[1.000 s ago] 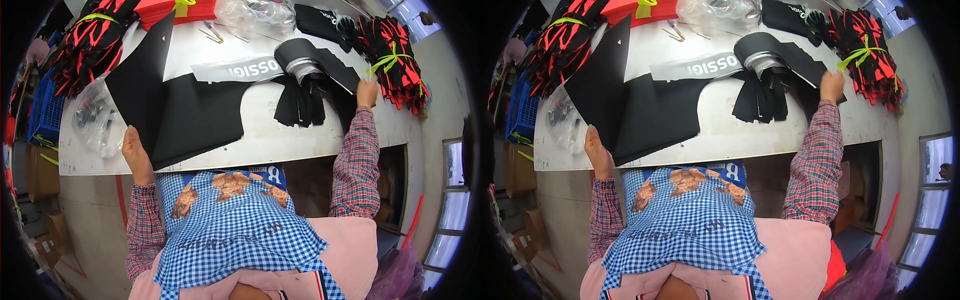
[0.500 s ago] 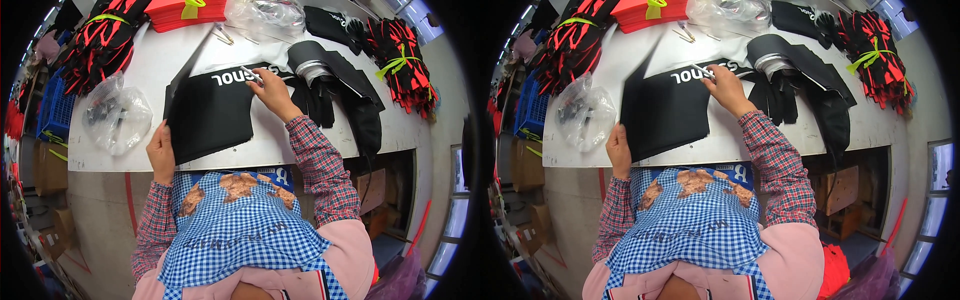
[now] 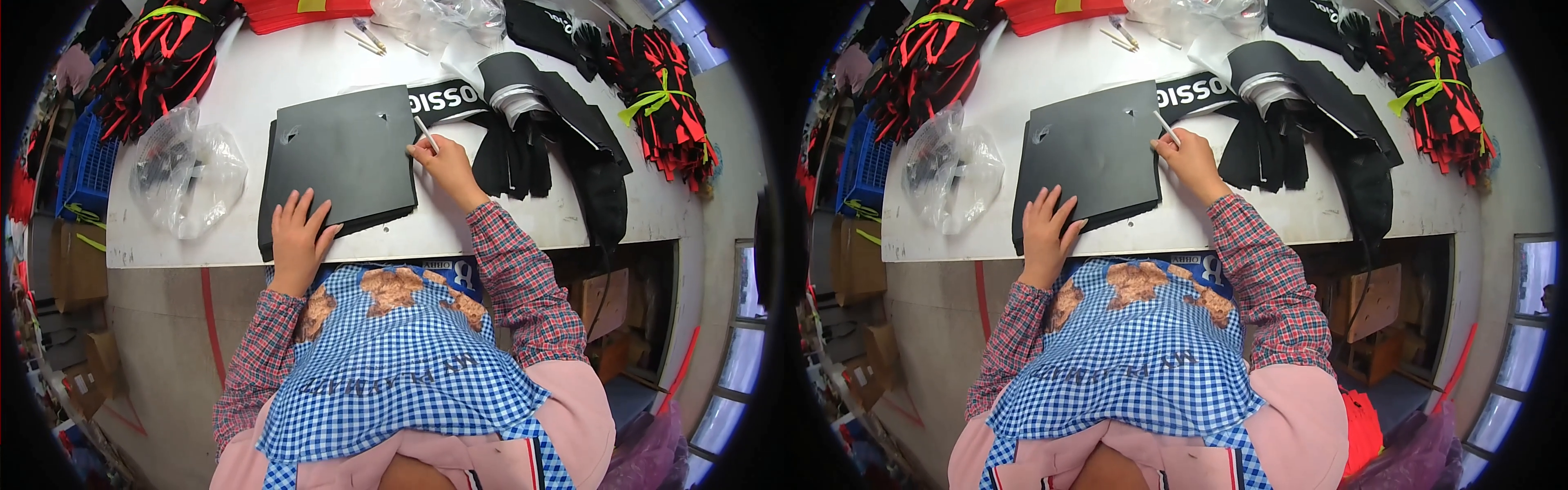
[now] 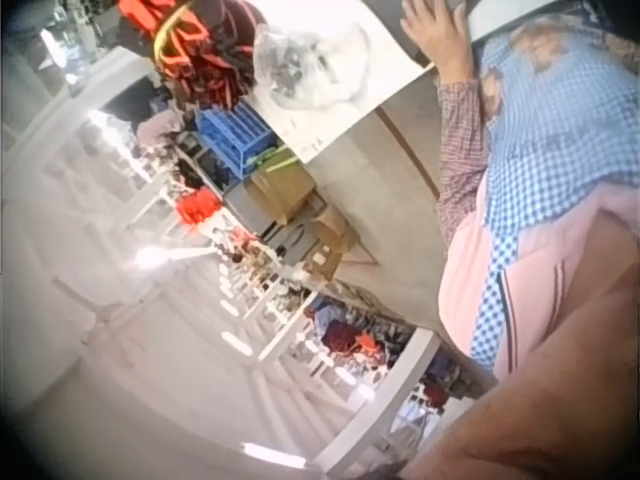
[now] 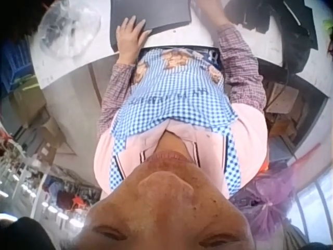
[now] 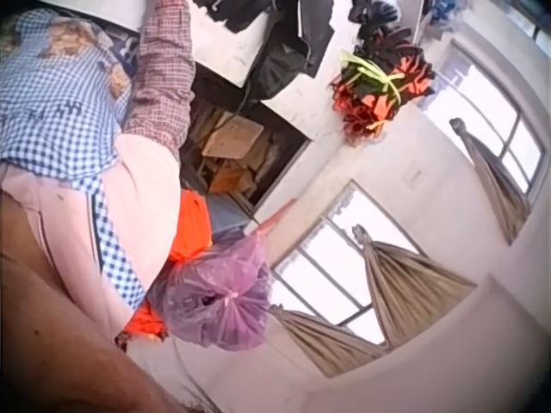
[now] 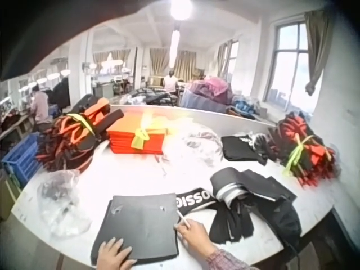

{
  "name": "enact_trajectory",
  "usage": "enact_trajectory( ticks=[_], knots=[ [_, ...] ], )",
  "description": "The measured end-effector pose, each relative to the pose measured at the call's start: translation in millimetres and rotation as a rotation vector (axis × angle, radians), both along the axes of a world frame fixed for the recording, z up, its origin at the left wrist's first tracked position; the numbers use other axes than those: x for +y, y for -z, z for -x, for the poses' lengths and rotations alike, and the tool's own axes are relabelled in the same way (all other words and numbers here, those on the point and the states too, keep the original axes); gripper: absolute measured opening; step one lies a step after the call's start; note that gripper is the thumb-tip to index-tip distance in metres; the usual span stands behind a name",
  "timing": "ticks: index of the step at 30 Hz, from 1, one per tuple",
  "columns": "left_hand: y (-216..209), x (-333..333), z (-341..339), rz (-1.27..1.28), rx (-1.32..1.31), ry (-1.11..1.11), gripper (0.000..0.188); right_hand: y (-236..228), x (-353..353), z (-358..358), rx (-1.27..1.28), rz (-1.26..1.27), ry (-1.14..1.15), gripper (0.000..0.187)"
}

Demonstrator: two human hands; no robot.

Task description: Marking patterns on black material using a white pen and a template in a workshop.

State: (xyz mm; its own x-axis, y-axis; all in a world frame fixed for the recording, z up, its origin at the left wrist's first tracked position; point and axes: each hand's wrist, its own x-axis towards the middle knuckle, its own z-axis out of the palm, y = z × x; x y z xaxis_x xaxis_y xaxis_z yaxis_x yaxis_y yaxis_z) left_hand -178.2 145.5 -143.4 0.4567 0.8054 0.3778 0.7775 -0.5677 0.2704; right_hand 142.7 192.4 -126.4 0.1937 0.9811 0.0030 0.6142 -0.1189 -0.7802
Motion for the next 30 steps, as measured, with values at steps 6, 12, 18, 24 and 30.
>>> enact_trajectory(
  ticks=[6, 12, 18, 24, 30],
  knots=[
    [6.6, 3.1, 15.1, 0.031, 0.098, -0.132, 0.06, 6.0, -9.5, 11.5, -0.097, -0.027, 0.017, 0.035],
    [9.6, -3.8, 22.4, 0.086, 0.106, -0.167, 0.063, 3.6, -14.3, 23.8, -0.151, -0.088, 0.064, 0.035],
    [9.3, -5.1, 24.3, 0.117, 0.089, -0.162, 0.06, 7.8, -12.5, 24.3, -0.14, -0.044, 0.042, 0.034],
    [11.0, -7.7, 26.8, 0.099, 0.103, -0.163, 0.062, 8.1, -10.3, 28.5, -0.146, -0.096, 0.039, 0.034],
    [11.1, -9.4, 28.4, 0.092, 0.104, -0.158, 0.062, 9.7, -15.0, 30.8, -0.125, -0.086, 0.072, 0.036]
  ],
)
